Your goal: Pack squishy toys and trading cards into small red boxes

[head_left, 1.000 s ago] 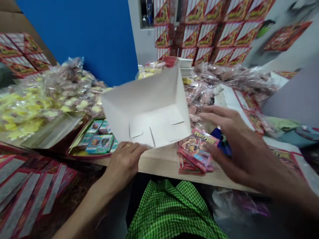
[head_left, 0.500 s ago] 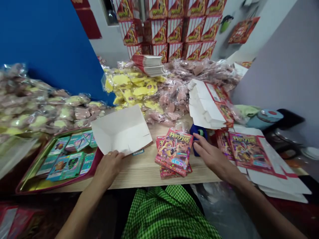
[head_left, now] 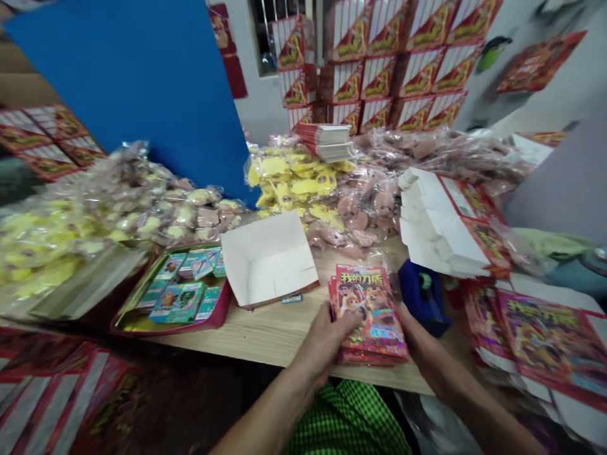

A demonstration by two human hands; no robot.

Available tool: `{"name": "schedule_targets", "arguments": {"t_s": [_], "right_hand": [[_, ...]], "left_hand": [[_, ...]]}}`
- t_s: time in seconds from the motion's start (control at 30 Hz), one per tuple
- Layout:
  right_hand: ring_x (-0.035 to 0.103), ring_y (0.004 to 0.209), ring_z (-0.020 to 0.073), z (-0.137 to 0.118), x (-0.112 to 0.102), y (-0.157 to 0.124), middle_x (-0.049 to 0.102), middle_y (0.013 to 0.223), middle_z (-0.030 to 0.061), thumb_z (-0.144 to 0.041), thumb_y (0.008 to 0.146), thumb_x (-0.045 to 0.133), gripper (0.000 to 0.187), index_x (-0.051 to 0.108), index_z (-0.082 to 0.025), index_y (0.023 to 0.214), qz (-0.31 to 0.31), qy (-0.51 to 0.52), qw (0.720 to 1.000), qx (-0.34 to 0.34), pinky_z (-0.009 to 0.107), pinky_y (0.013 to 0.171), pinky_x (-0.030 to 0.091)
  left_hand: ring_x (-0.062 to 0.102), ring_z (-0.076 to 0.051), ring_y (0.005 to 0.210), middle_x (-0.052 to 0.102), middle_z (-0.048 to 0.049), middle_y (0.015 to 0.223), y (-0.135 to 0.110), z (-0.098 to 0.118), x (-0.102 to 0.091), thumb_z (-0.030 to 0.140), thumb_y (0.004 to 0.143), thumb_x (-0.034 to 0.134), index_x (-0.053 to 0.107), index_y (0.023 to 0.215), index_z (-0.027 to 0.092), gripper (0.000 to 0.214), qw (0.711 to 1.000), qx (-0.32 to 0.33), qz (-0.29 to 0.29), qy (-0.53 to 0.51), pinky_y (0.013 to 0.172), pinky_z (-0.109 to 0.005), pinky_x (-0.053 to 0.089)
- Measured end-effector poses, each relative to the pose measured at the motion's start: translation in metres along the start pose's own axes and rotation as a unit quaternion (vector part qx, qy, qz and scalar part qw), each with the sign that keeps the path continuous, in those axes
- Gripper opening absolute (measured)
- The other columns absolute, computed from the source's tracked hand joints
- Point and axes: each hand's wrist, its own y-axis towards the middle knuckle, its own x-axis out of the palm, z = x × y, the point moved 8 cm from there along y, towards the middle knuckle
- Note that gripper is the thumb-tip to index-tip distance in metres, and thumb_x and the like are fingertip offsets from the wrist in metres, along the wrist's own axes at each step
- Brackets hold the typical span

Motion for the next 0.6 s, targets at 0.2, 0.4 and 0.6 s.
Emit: {"name": "schedule_targets", "arguments": {"t_s": [0.2, 0.4, 0.6], "right_hand": [[0.038, 0.148, 0.0371, -0.012, 0.004, -0.048, 0.05, 0.156, 0.0059, -0.064, 0.097, 0.051, 0.067, 0.053, -0.029, 0.153, 0.049, -0.125, 0.987, -0.084, 0.055, 0.12, 0.037], [0.028, 0.154, 0.0278, -0.107, 0.074, -0.009, 0.028, 0.168, 0.0052, -0.053, 0.107, 0.041, 0.065, 0.025, -0.029, 0.165, -0.1, -0.185, 0.933, -0.292, 0.05, 0.122, 0.036], [0.043, 0.144, 0.0409, -0.107, 0.108, 0.122, 0.05, 0.151, 0.0271, -0.03, 0.089, 0.066, 0.082, 0.031, -0.006, 0.159, -0.028, -0.328, 0.931, -0.159, 0.059, 0.117, 0.037]], "left_hand": [[0.066, -0.038, 0.12, 0.069, -0.0159, 0.128, -0.034, 0.001, -0.003, 0.031, 0.06, 0.09, 0.049, 0.13, 0.021, 0.082, 0.998, 0.016, -0.021, -0.053, 0.098, -0.05, 0.055], [0.065, -0.041, 0.123, 0.068, -0.0159, 0.129, -0.048, 0.082, -0.064, 0.032, 0.055, 0.094, 0.042, 0.139, 0.021, 0.1, 0.976, 0.21, 0.039, -0.039, 0.104, -0.056, 0.054], [0.062, -0.037, 0.127, 0.06, -0.0127, 0.134, -0.007, 0.154, -0.136, 0.037, 0.05, 0.097, 0.025, 0.147, 0.027, 0.121, 0.903, 0.383, 0.148, 0.128, 0.109, -0.054, 0.05]]}}
